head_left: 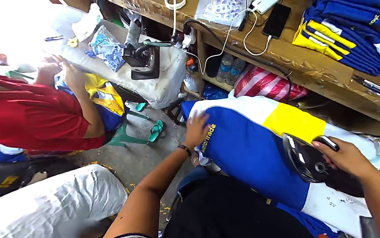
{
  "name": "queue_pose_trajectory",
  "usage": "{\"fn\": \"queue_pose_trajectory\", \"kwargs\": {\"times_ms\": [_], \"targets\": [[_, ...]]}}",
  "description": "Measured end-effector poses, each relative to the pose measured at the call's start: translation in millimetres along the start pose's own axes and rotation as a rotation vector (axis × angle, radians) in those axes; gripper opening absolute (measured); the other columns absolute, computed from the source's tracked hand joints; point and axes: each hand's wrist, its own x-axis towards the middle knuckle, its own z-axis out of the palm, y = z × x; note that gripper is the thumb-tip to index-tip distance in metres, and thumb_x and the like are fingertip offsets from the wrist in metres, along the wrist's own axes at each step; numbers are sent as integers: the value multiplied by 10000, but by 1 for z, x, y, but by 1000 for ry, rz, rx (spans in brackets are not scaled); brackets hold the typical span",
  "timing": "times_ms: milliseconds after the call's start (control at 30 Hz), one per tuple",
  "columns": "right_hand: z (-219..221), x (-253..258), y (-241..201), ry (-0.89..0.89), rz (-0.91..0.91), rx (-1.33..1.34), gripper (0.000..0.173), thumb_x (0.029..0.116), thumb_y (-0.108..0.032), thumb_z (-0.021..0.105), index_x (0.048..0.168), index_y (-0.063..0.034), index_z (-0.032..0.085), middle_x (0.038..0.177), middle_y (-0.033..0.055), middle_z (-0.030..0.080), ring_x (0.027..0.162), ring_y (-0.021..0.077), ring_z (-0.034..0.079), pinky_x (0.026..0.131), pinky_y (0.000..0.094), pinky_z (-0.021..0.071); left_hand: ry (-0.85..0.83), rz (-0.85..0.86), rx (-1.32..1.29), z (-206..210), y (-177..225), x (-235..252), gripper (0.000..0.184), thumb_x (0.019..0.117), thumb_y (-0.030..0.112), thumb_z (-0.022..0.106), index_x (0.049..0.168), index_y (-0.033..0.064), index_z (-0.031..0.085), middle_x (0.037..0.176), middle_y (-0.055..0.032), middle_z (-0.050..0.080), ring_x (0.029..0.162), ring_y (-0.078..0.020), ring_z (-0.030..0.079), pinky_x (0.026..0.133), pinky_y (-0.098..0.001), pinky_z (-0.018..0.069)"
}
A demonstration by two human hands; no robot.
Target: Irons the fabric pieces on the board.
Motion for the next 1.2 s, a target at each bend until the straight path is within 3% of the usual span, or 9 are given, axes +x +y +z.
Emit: {"fn": "queue_pose_trajectory", "kwargs": {"times_ms": [67, 167, 233, 400, 667, 833, 933, 1033, 1200], "targets": [[27, 7, -59, -77, -85, 15, 418, 1040, -412, 581, 1205, -31, 624, 653, 29, 520, 490, 101, 485, 495, 309, 458, 88, -219, -30, -27, -39, 29, 530, 1073, 348, 473, 1480, 11, 513, 1607, -214, 398, 1519, -464, 276, 1171, -697, 250], [76, 25, -139, -149, -230, -23, 380, 1025, -393, 637, 1148, -34, 652, 736, 101, 596, 596, 200, 571, 594, 440, 511, 52, -412, -107, -52, -79, 61, 551, 1090, 373, 441, 1509, 16, 471, 1543, -242, 470, 1461, -451, 388, 1163, -657, 301], [111, 37, -184, -171, -320, -110, 380, 997, -434, 670, 1103, -70, 690, 836, 156, 673, 764, 322, 662, 712, 596, 526, -71, -452, -134, -60, -91, 74, 512, 1108, 382, 401, 1483, 56, 525, 1453, -236, 569, 1398, -438, 485, 1152, -654, 336], [176, 66, -268, -260, -421, -395, 488, 976, -605, 604, 1127, -152, 700, 878, 134, 710, 868, 356, 698, 734, 608, 534, -288, -490, -178, -72, -100, 88, 496, 1119, 408, 374, 1323, 67, 671, 1281, -252, 671, 1261, -460, 596, 1053, -707, 398], [178, 118, -303, -220, -380, -366, 564, 993, -618, 558, 1152, -91, 680, 949, 204, 699, 933, 425, 686, 749, 649, 509, -336, -548, -261, -76, -115, 96, 508, 1107, 439, 405, 1237, 62, 720, 1233, -242, 690, 1225, -433, 619, 1027, -692, 418], [191, 92, -288, -194, -513, -444, 446, 954, -584, 644, 1032, -151, 714, 754, 100, 678, 740, 323, 685, 631, 568, 521, -322, -538, -391, -73, -121, 98, 474, 1109, 384, 434, 1210, 24, 726, 1236, -242, 689, 1237, -400, 615, 1060, -646, 414], [190, 103, -319, -246, -412, -432, 535, 993, -596, 575, 1098, -84, 688, 885, 190, 695, 885, 405, 690, 726, 619, 509, -287, -537, -481, -66, -124, 95, 519, 1126, 370, 381, 1233, -35, 688, 1243, -280, 663, 1232, -407, 601, 1072, -615, 406], [193, 134, -354, -209, -391, -395, 592, 994, -624, 553, 1144, -66, 680, 1010, 227, 697, 994, 438, 677, 788, 649, 504, -168, -567, -582, -60, -130, 91, 654, 1131, 451, 197, 1408, 8, 590, 1447, -223, 579, 1387, -378, 511, 1163, -582, 351], [194, 176, -382, -198, -425, -394, 636, 983, -649, 545, 1154, -50, 675, 1060, 213, 698, 1035, 409, 676, 822, 637, 507, -32, -570, -670, -74, -135, 60, 722, 1118, 496, 156, 1402, -17, 578, 1443, -206, 587, 1341, -351, 557, 1137, -529, 404]]}}
